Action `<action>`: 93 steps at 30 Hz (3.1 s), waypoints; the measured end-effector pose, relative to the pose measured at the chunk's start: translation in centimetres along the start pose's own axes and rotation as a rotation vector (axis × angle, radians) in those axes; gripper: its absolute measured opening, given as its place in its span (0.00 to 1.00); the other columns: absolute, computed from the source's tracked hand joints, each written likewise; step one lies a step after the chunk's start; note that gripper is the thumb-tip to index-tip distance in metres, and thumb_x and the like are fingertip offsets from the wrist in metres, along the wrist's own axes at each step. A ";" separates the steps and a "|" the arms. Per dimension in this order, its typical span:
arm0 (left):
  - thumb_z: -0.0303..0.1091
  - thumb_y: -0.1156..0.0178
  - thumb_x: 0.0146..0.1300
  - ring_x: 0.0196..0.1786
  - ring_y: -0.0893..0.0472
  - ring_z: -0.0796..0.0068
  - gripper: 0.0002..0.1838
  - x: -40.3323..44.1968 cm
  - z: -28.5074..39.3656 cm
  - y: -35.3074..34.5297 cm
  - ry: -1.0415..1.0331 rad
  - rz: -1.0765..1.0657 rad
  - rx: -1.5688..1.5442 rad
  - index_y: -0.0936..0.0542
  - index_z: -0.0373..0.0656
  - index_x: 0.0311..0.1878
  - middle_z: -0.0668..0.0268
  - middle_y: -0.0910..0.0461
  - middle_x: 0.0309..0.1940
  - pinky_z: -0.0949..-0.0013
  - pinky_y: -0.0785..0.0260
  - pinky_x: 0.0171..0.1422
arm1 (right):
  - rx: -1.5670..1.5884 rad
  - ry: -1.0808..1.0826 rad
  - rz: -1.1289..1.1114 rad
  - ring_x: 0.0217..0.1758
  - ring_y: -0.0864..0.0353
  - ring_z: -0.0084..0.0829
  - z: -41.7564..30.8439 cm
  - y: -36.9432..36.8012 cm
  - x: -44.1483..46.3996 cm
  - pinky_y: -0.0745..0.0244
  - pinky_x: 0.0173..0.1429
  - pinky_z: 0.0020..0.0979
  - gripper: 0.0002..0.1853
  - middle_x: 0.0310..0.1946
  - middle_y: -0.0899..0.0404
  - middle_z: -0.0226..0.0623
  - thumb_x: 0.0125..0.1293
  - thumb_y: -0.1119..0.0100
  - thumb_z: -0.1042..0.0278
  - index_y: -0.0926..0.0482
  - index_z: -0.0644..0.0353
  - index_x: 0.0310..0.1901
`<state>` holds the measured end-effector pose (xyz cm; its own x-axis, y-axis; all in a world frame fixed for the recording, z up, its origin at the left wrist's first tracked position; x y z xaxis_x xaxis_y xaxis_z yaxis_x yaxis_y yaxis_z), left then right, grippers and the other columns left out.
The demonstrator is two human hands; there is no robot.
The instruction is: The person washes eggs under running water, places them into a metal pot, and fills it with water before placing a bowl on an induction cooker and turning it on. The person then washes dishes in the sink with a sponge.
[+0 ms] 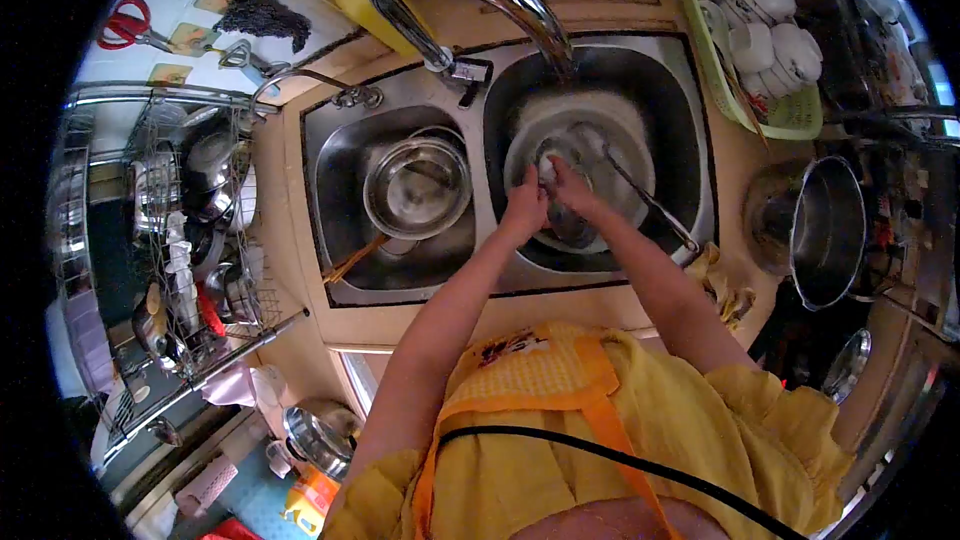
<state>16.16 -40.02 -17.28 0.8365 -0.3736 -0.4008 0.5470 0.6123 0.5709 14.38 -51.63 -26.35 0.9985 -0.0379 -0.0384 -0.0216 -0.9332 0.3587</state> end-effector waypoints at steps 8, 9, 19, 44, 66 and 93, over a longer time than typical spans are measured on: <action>0.32 0.54 0.60 0.28 0.25 0.53 0.28 -0.9 0.7 0.8 -0.177 0.040 0.035 0.49 0.36 0.62 0.48 0.26 0.25 0.57 0.33 0.33 | -0.381 -0.262 -0.720 0.43 0.30 0.36 -1.6 1.6 -2.4 0.34 0.45 0.34 0.22 0.40 0.29 0.42 0.47 0.48 0.67 0.32 0.64 0.46; 0.33 0.54 0.60 0.28 0.25 0.53 0.28 -0.7 0.7 0.9 -0.180 0.042 0.001 0.49 0.36 0.62 0.48 0.26 0.24 0.56 0.33 0.33 | -0.107 -0.487 -0.801 0.43 0.29 0.35 -3.2 2.7 -1.5 0.33 0.44 0.34 0.23 0.40 0.29 0.42 0.46 0.47 0.67 0.33 0.64 0.47; 0.30 0.53 0.59 0.20 0.23 0.66 0.28 -1.1 1.9 1.5 -0.014 -0.066 0.022 0.49 0.36 0.62 0.53 0.24 0.23 0.66 0.29 0.26 | -0.432 -0.091 0.358 0.46 0.31 0.40 3.0 1.6 1.8 0.42 0.56 0.34 0.26 0.43 0.32 0.47 0.51 0.47 0.62 0.38 0.64 0.51; 0.34 0.54 0.59 0.24 0.25 0.60 0.31 -0.4 -0.3 -0.1 -0.066 -0.069 -0.041 0.52 0.41 0.64 0.51 0.26 0.27 0.61 0.32 0.37 | 0.112 -0.397 -0.569 0.35 0.29 0.34 0.3 1.8 -1.5 0.32 0.35 0.32 0.25 0.36 0.30 0.42 0.42 0.42 0.70 0.33 0.66 0.46; 0.38 0.54 0.61 0.32 0.23 0.71 0.21 0.9 -2.8 -0.3 0.105 0.023 -0.580 0.35 0.44 0.57 0.58 0.24 0.31 0.67 0.32 0.40 | 0.692 -0.310 0.162 0.40 0.31 0.30 -9.2 2.8 -0.7 0.36 0.45 0.27 0.16 0.36 0.32 0.34 0.48 0.48 0.71 0.33 0.59 0.42; 0.31 0.51 0.57 0.31 0.22 0.62 0.21 -0.5 1.4 2.8 0.029 -0.023 -0.096 0.34 0.38 0.55 0.53 0.24 0.33 0.65 0.30 0.36 | -0.166 0.014 0.251 0.45 0.33 0.43 -3.7 0.9 1.5 0.36 0.46 0.37 0.19 0.40 0.33 0.44 0.45 0.43 0.74 0.33 0.57 0.42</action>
<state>17.28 -39.04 -14.50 0.8217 -0.3689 -0.4344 0.5592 0.6685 0.4902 16.03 -51.17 -22.59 0.9636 -0.2540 0.0833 -0.2607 -0.8238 0.5033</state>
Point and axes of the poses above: each hand's wrist, its own x-axis towards the middle knuckle, its own y-axis out of the back of the hand, z = x × y, the point moved 2 cm from there along x, towards the middle knuckle
